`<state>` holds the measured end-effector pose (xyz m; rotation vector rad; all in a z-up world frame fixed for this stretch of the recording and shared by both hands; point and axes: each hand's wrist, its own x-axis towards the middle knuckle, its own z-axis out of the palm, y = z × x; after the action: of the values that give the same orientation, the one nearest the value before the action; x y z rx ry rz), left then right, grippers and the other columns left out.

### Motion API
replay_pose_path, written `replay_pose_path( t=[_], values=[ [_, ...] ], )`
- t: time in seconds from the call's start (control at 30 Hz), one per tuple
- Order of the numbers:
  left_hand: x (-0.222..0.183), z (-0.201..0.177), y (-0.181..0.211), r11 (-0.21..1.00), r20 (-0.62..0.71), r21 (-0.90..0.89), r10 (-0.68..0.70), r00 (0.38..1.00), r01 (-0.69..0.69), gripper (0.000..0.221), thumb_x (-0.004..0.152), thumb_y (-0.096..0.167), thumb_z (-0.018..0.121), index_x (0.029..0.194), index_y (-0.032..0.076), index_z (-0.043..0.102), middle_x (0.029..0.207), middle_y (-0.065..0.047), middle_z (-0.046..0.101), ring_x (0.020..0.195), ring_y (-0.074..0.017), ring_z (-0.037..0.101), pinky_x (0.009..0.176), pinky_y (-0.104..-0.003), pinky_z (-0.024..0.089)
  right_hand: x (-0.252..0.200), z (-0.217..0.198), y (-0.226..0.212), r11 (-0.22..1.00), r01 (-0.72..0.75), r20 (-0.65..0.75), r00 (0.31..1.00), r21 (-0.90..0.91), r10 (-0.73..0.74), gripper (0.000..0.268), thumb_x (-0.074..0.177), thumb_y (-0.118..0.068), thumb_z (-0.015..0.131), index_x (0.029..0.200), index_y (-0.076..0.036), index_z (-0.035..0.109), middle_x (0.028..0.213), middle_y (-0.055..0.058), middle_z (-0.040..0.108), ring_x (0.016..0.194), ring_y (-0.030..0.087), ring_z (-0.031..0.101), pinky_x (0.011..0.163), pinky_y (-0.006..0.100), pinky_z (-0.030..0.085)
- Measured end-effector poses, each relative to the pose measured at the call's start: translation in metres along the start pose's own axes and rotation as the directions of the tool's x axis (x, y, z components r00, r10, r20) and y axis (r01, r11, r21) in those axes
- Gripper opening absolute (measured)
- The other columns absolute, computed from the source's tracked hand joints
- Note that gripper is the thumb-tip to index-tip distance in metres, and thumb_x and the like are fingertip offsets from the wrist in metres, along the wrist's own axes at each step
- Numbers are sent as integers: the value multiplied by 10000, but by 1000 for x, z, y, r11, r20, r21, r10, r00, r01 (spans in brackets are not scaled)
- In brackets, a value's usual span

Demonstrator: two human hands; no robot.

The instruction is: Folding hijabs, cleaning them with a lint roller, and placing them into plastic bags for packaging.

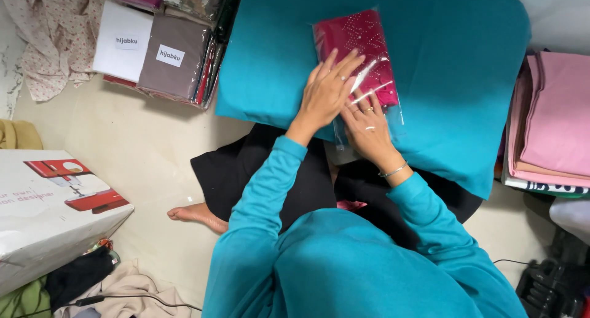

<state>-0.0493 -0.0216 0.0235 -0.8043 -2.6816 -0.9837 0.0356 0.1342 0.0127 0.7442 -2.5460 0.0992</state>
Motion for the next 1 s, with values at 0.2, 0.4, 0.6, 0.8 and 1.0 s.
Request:
replay_pose_path(
  t=[0.2,0.4,0.6,0.8,1.0],
  values=[
    [17,13,-25,951,322,307,-84,943,-20,661,1130,592,302,1674,288,82,1742,82,54,1616,-230,74,1213,-709,135,-18,-1,6,994,-103,178,980,42,94,565,1033,-226,600,1567,-101,467,1660,165,379,1521,450,343,1181,675,292],
    [4,-11,-20,954,266,295,-28,963,-54,679,1115,532,437,1670,232,189,1738,45,92,1614,-252,118,1220,-709,145,-39,-56,13,898,7,-63,998,439,23,334,1001,54,569,1294,-83,653,1323,150,651,1209,350,645,1002,480,510],
    [-36,-33,-10,930,264,166,279,923,-328,717,1110,540,526,1670,211,223,1737,-14,182,1616,-307,196,1293,-587,218,-38,-87,68,872,-212,-197,925,441,325,305,1015,178,516,1199,30,709,1170,224,724,1050,387,691,924,440,546],
    [-60,-31,7,862,275,189,412,868,-469,1025,875,804,644,1631,194,318,1683,-48,355,1559,-298,349,1266,-549,283,50,-49,100,890,-150,7,987,431,163,370,1095,-30,538,1462,1,563,1462,268,574,1341,477,536,1097,592,426],
    [-78,-24,3,833,354,288,366,861,-473,1139,745,464,913,1647,245,252,1707,-18,297,1522,-291,413,1229,-511,353,135,15,68,912,-344,467,859,222,211,699,1040,-602,305,1641,-250,258,1710,133,120,1547,471,20,1139,781,-33]
  ],
)
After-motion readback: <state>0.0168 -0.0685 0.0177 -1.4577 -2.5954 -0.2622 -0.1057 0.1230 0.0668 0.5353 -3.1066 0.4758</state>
